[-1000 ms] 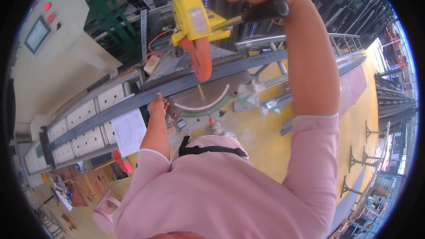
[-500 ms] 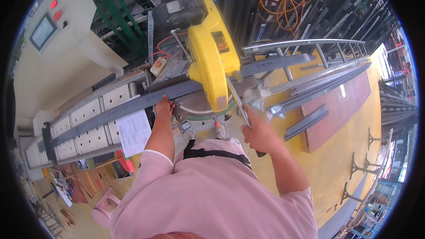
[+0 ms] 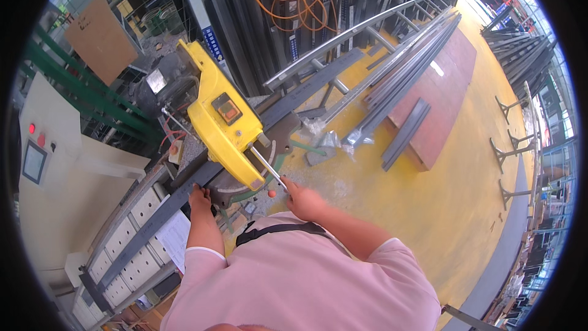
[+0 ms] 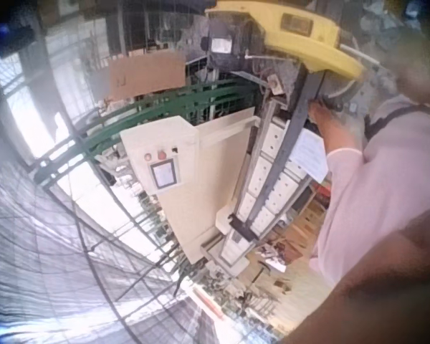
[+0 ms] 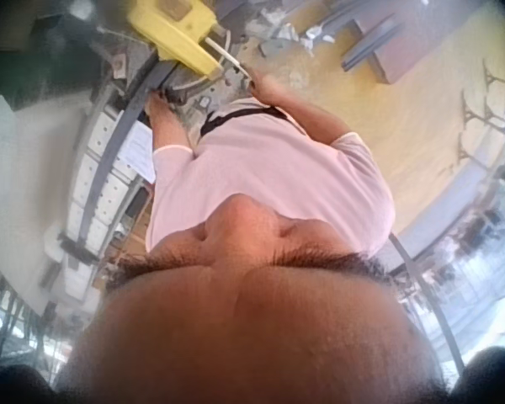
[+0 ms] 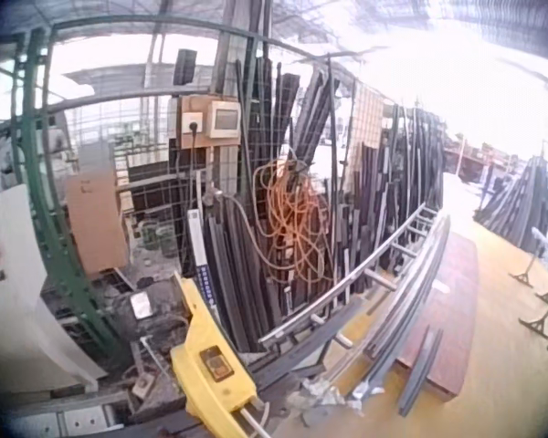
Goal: The person interacts with a machine control panel, positions long metal profiles onto a conveyor and into a miter saw, operates the saw to cut the profiles, and سپس stacks the finished pieces onto a large metal frame.
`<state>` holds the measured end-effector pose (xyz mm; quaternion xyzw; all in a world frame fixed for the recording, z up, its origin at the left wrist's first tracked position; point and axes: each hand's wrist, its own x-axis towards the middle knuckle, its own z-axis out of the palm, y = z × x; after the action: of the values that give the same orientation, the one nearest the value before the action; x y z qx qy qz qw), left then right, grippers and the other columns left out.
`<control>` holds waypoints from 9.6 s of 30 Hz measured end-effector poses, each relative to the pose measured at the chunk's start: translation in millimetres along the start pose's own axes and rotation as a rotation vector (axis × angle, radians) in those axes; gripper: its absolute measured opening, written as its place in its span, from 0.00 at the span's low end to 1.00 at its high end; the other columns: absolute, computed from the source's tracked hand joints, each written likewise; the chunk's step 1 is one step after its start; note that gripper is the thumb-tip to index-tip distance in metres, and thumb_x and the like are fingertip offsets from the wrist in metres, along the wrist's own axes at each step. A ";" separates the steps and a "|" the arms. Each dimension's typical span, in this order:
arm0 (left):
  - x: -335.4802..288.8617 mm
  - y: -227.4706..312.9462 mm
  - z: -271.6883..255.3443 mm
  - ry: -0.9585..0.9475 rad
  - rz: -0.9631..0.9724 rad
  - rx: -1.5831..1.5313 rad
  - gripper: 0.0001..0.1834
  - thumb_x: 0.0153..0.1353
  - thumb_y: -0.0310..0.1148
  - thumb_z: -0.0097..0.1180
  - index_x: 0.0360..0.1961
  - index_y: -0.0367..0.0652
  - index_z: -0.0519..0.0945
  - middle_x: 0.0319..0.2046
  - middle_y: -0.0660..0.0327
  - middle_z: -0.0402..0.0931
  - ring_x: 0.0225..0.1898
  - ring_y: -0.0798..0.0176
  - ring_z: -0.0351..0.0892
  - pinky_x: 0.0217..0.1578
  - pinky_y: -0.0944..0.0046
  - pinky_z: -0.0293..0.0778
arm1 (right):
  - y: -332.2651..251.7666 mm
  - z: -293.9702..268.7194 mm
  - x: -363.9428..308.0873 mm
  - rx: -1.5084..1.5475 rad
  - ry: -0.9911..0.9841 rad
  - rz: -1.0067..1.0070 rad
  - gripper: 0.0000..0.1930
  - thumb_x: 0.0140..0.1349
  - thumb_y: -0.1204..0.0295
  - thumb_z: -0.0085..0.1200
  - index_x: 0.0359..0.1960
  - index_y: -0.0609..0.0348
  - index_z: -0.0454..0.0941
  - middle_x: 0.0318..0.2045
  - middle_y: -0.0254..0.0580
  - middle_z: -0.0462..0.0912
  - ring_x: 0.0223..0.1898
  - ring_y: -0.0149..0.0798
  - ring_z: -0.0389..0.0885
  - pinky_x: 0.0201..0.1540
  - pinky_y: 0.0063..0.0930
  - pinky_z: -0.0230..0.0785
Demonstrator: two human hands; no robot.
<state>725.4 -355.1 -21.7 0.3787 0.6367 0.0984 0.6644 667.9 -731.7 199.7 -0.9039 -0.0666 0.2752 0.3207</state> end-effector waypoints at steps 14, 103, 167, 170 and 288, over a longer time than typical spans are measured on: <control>-13.6 -4.2 -18.3 -0.138 -0.035 -0.457 0.06 0.63 0.35 0.56 0.34 0.45 0.79 0.27 0.55 0.78 0.22 0.59 0.78 0.15 0.59 0.71 | -134.5 -139.1 -29.8 0.286 0.409 -0.861 0.11 0.53 0.87 0.43 0.37 0.65 0.73 0.43 0.51 0.80 0.56 0.52 0.77 0.61 0.45 0.64; -185.0 -241.1 -129.8 -0.774 0.225 1.148 0.14 0.63 0.36 0.55 0.44 0.38 0.80 0.37 0.54 0.80 0.40 0.57 0.80 0.43 0.58 0.75 | 278.5 -36.6 99.8 1.262 0.382 0.259 0.18 0.65 0.66 0.56 0.53 0.62 0.75 0.43 0.50 0.84 0.45 0.45 0.82 0.50 0.37 0.72; -431.9 -428.9 204.2 -1.102 -0.120 0.099 0.26 0.67 0.50 0.51 0.61 0.49 0.72 0.57 0.57 0.72 0.61 0.55 0.68 0.51 0.48 0.72 | 476.6 -174.9 78.3 1.397 -0.457 0.135 0.24 0.64 0.65 0.60 0.59 0.62 0.73 0.53 0.40 0.79 0.54 0.39 0.77 0.55 0.40 0.72; -417.6 -376.9 124.3 -0.698 -0.174 -0.391 0.28 0.68 0.53 0.49 0.61 0.47 0.72 0.53 0.60 0.75 0.60 0.54 0.68 0.52 0.53 0.70 | 407.0 -131.6 32.2 1.223 -0.778 0.063 0.30 0.67 0.55 0.56 0.65 0.59 0.67 0.59 0.40 0.76 0.56 0.42 0.76 0.56 0.40 0.70; -209.3 -139.8 299.8 -0.092 -0.032 -0.012 0.23 0.72 0.47 0.46 0.41 0.33 0.75 0.30 0.53 0.83 0.20 0.61 0.81 0.19 0.63 0.80 | 202.4 -288.1 400.7 -0.961 -0.277 -0.553 0.48 0.42 0.60 0.73 0.66 0.60 0.63 0.64 0.47 0.66 0.65 0.51 0.65 0.64 0.47 0.62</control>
<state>916.8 -693.7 22.5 0.3688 0.6106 0.0742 0.6969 1148.7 -928.2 78.0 -0.8526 -0.4599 0.2356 -0.0777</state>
